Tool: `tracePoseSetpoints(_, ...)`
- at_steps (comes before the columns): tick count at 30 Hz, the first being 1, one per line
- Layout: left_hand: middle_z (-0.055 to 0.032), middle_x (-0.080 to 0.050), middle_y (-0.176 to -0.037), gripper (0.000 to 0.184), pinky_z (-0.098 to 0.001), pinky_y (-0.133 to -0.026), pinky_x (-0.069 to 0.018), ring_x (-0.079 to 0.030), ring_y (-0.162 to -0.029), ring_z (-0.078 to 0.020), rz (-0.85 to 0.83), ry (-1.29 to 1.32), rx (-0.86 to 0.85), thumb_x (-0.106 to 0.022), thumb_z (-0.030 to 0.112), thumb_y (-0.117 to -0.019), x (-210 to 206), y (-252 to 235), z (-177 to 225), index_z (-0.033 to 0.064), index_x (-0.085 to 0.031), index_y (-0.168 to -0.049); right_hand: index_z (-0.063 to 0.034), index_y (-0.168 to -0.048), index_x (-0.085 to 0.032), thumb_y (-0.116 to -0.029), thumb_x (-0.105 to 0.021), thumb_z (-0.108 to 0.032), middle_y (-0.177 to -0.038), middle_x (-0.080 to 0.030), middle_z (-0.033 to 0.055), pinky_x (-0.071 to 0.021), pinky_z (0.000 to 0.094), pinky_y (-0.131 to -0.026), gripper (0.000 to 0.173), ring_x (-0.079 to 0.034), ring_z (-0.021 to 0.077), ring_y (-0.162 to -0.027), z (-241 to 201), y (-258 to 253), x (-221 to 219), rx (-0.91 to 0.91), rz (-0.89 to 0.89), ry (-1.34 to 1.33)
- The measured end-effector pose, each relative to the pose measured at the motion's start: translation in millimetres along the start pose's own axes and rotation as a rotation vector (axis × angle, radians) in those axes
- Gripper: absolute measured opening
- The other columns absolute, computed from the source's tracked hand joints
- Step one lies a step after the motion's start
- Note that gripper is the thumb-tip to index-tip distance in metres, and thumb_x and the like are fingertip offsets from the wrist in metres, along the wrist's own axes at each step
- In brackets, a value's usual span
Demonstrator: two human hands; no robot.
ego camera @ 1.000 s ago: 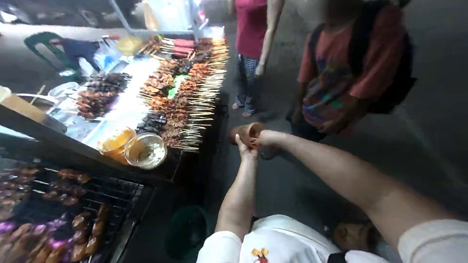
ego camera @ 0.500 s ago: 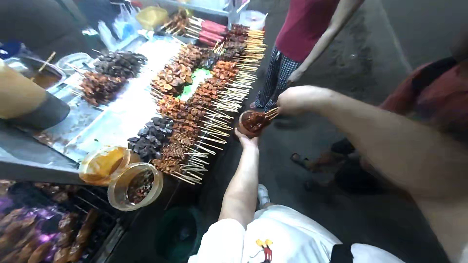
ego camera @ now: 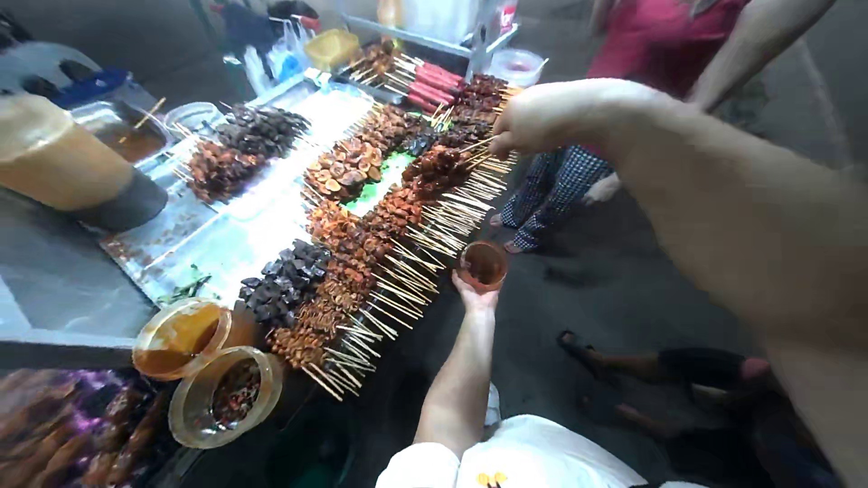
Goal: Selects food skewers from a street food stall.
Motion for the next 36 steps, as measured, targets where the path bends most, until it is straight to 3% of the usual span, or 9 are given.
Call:
tracePoseSetpoints(3,-0.0147,-0.052,-0.147,0.065,-0.0585,-0.104,-0.0470,-0.052,-0.134,-0.0336,0.033,-0.021,0.011,-0.025,0.060,-0.1046,15.7,-1.7,-1.8,0.0169,-0.040,-0.151,0.0020,-0.099,-0.070,-0.1096,-0.049,-0.029,-0.096,-0.067,0.0232,-0.0471,0.0633,-0.084,0.039,-0.065,0.0412,-0.097,-7.9,-23.8,-5.1,0.014,0.005,-0.039)
tracePoseSetpoints(6,-0.0140,-0.056,-0.141,0.065,-0.0547,-0.100,-0.0501,-0.056,-0.128,-0.0315,0.044,-0.035,-0.007,-0.023,0.061,-0.1047,32.0,-3.5,0.5,0.0159,-0.043,-0.147,0.0019,-0.102,-0.070,-0.1093,-0.049,-0.030,-0.100,-0.068,0.0244,-0.0477,0.0653,-0.085,0.039,-0.065,0.0430,-0.101,-5.2,-41.5,-14.4,0.023,0.037,-0.083)
tracePoseSetpoints(12,-0.0144,-0.055,-0.142,0.066,-0.0541,-0.101,-0.0494,-0.055,-0.128,-0.0314,0.107,-0.054,-0.020,-0.024,0.061,-0.1046,61.0,-1.5,14.3,0.0145,-0.044,-0.147,0.0039,-0.105,-0.069,-0.1105,-0.046,-0.029,-0.104,-0.067,0.0264,-0.0475,0.0645,-0.088,0.040,-0.065,0.0439,-0.104,0.5,-54.4,-28.4,0.014,0.058,-0.161)
tracePoseSetpoints(17,-0.0140,-0.057,-0.138,0.064,-0.0542,-0.098,-0.0505,-0.057,-0.124,-0.0302,0.108,-0.134,-0.120,-0.021,0.059,-0.1056,72.5,-1.0,34.7,0.0140,-0.044,-0.146,0.0036,-0.104,-0.068,-0.1111,-0.044,-0.029,-0.106,-0.067,0.0268,-0.0473,0.0644,-0.089,0.041,-0.064,0.0440,-0.106,16.7,-62.9,-39.8,-0.038,0.083,-0.223)
tracePoseSetpoints(22,-0.0132,-0.060,-0.134,0.059,-0.0545,-0.094,-0.0534,-0.060,-0.121,-0.0301,0.127,-0.057,-0.109,-0.027,0.057,-0.1048,78.3,-2.7,43.8,0.0148,-0.048,-0.141,0.0034,-0.108,-0.068,-0.1109,-0.043,-0.027,-0.109,-0.067,0.0276,-0.0474,0.0647,-0.089,0.039,-0.064,0.0445,-0.109,33.6,-77.4,-55.2,-0.100,0.141,-0.325)
tracePoseSetpoints(28,-0.0125,-0.058,-0.138,0.058,-0.0546,-0.098,-0.0511,-0.058,-0.125,-0.0294,0.124,-0.073,-0.183,-0.026,0.055,-0.1063,73.5,2.9,56.4,0.0154,-0.046,-0.144,0.0032,-0.116,-0.065,-0.1118,-0.041,-0.027,-0.113,-0.067,0.0288,-0.0488,0.0665,-0.091,0.039,-0.065,0.0472,-0.111,48.8,-94.3,-100.0,-0.161,0.274,-0.493)
tracePoseSetpoints(31,-0.0120,-0.052,-0.147,0.063,-0.0559,-0.106,-0.0463,-0.052,-0.134,-0.0305,0.080,-0.032,-0.191,-0.022,0.058,-0.1066,74.9,3.5,58.5,0.0169,-0.039,-0.150,-0.0014,-0.124,-0.063,-0.1123,-0.038,-0.028,-0.115,-0.068,0.0282,-0.0506,0.0674,-0.089,0.038,-0.066,0.0481,-0.110,52.6,-105.5,-155.2,-0.184,0.164,-0.423)
tracePoseSetpoints(33,-0.0121,-0.053,-0.146,0.065,-0.0556,-0.104,-0.0482,-0.053,-0.133,-0.0310,0.063,-0.004,-0.173,-0.022,0.061,-0.1051,79.3,-1.4,59.3,0.0168,-0.041,-0.149,-0.0047,-0.127,-0.062,-0.1122,-0.038,-0.028,-0.119,-0.068,0.0266,-0.0499,0.0665,-0.091,0.037,-0.065,0.0475,-0.115,51.7,-107.9,-178.2,-0.202,0.061,-0.332)
tracePoseSetpoints(36,-0.0130,-0.057,-0.140,0.065,-0.0545,-0.098,-0.0517,-0.057,-0.127,-0.0310,0.085,-0.009,-0.183,-0.022,0.062,-0.1048,79.4,-0.7,60.2,0.0160,-0.044,-0.145,-0.0064,-0.126,-0.062,-0.1118,-0.039,-0.026,-0.117,-0.069,0.0246,-0.0507,0.0665,-0.087,0.034,-0.066,0.0465,-0.111,48.4,-105.7,-179.4,-0.189,0.057,-0.252)
Point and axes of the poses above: each hand's wrist, its own y-axis away from the middle knuckle, its own x-axis out of the back of the hand, z = x × y, the point moved 9 cm from there along -y, towards the middle knuckle
